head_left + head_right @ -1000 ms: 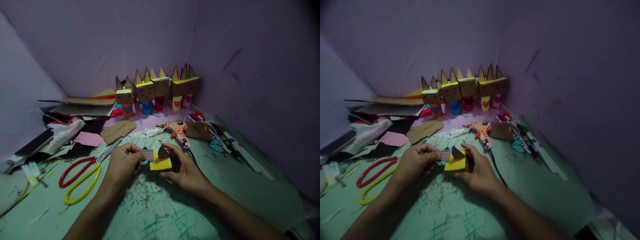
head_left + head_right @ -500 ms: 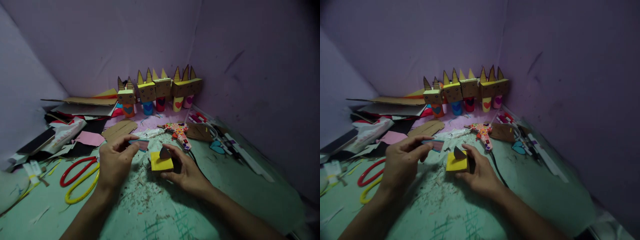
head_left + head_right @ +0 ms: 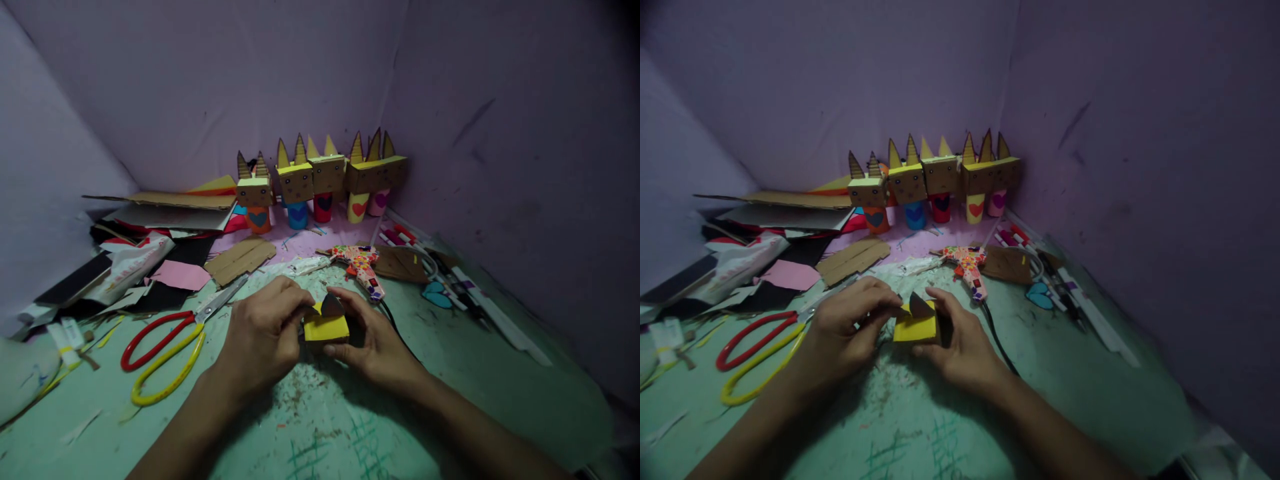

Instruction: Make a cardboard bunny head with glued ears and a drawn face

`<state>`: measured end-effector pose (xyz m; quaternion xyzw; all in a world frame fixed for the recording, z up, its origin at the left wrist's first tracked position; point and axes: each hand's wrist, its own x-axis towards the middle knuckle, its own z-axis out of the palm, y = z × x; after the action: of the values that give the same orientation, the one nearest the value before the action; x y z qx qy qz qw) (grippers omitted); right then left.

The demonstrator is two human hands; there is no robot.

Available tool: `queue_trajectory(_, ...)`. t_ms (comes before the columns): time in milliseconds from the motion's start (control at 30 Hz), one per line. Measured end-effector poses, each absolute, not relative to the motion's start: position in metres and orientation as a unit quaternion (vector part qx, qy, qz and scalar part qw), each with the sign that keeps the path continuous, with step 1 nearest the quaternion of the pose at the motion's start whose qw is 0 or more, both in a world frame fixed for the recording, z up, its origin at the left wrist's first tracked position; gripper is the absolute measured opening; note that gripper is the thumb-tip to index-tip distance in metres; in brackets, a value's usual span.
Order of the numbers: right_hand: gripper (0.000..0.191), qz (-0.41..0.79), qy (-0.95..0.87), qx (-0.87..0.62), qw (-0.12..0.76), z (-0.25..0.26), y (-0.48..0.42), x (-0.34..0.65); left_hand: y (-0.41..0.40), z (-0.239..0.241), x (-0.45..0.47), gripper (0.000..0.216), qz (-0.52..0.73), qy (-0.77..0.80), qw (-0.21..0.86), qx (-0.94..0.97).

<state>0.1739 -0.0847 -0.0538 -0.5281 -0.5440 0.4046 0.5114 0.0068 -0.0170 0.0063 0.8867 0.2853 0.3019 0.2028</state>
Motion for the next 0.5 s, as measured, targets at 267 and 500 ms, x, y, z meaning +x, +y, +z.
queue_trajectory(267, 0.069, 0.414, -0.55, -0.516, 0.509, -0.056, -0.085, 0.175, -0.017, 0.014, 0.009, 0.02, 0.224, 0.306, 0.15, 0.913)
queue_trajectory(500, 0.067, 0.416, -0.546, -0.516, 0.512, -0.058, -0.085, 0.175, -0.02, 0.018, 0.014, 0.019, 0.212, 0.343, 0.15, 0.903)
